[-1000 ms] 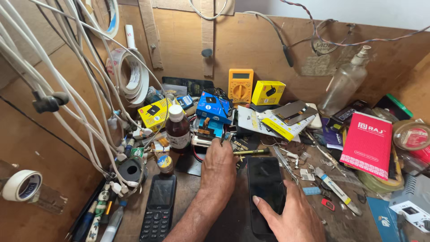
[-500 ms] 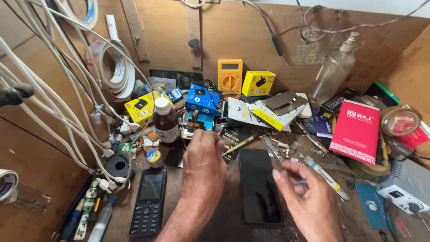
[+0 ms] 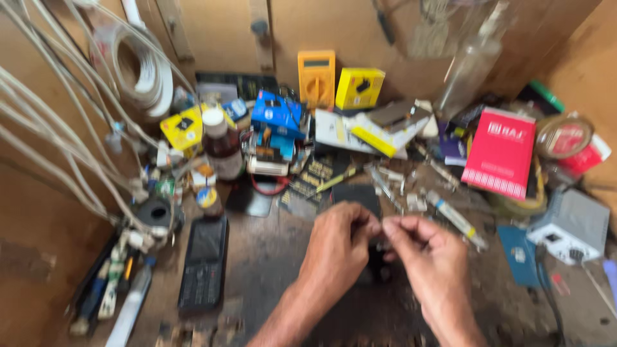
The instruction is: The person uses a metal prying tool to separate the back cover from a black smartphone. They work along the edges to release the clips and then lift the cover off, exposing the internal battery and components.
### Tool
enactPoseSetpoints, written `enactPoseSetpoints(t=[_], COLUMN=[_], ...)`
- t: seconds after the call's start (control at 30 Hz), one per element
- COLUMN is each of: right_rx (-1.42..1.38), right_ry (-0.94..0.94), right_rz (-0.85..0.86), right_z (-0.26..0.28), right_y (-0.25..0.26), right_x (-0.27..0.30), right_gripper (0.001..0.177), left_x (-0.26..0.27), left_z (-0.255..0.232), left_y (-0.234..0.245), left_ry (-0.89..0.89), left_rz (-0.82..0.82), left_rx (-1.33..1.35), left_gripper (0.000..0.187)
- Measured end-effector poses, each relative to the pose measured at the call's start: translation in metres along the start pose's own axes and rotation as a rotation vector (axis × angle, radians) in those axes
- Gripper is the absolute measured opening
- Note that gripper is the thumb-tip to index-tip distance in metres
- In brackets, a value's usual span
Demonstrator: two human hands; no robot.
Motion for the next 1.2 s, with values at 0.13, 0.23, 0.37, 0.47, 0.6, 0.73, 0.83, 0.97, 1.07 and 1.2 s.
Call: enactPoseSetpoints(t=[0.13, 0.23, 0.37, 0.47, 0.6, 0.73, 0.83, 0.97, 1.07, 1.2], right_rx=[0.005, 0.065, 0.161, 0.327, 0.356, 0.798, 0.798, 0.511, 0.202, -0.019], right_ry=[0.053, 0.079, 0.197, 0.366, 0.478, 0.960, 0.842, 0.658, 0.570, 0.485], right_rz=[-0.016, -0.064, -0.101, -0.183, -0.254, -0.478, -0.507, -0.291, -0.138, -0.053], right_z=[0.005, 0.008, 0.021, 0.035, 0.050, 0.087, 0.076, 0.048, 0.032, 0.024], right_y=[0.007, 0.014, 0.013, 0.016, 0.017, -0.001, 0.006, 0.020, 0.024, 0.023], right_x=[-0.001, -0.004, -0.017, -0.017, -0.006, 0.040, 0.032, 0.001, -0.008, -0.005], right_gripper=[0.015, 0.014, 0.012, 0.012, 0.006, 0.012, 0.013, 0.006, 0.007, 0.008], left_x=[0.010, 0.014, 0.009, 0.002, -0.008, -0.007, -0.009, -0.003, 0.007, 0.003], left_z=[0.011, -0.007, 0.007, 0.005, 0.007, 0.021, 0.026, 0.033, 0.023, 0.036], left_y=[0.008, 0.025, 0.010, -0.001, -0.008, -0.016, -0.027, -0.034, -0.024, -0.014], left_ry=[0.129, -0.059, 0.224, 0.305, 0.363, 0.388, 0.326, 0.320, 0.228, 0.430], left_rz=[-0.142, -0.297, -0.096, -0.038, -0.048, -0.114, -0.151, -0.104, -0.195, -0.120], left_rx=[-0.045, -0.421, -0.625, -0.718, -0.808, -0.746, -0.679, -0.499, -0.465, -0.312], left_gripper=[0.012, 0.032, 0.069, 0.083, 0.096, 0.088, 0.072, 0.074, 0.070, 0.085])
Point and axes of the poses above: each hand's wrist, its own x-axis away from the middle knuckle, its own y-axis out of the back of the hand, z = x × y, the point moved 9 cm from there along -x, towards the middle knuckle, and after that the axes turned 8 degrees about -y, right-handed, at the moved point
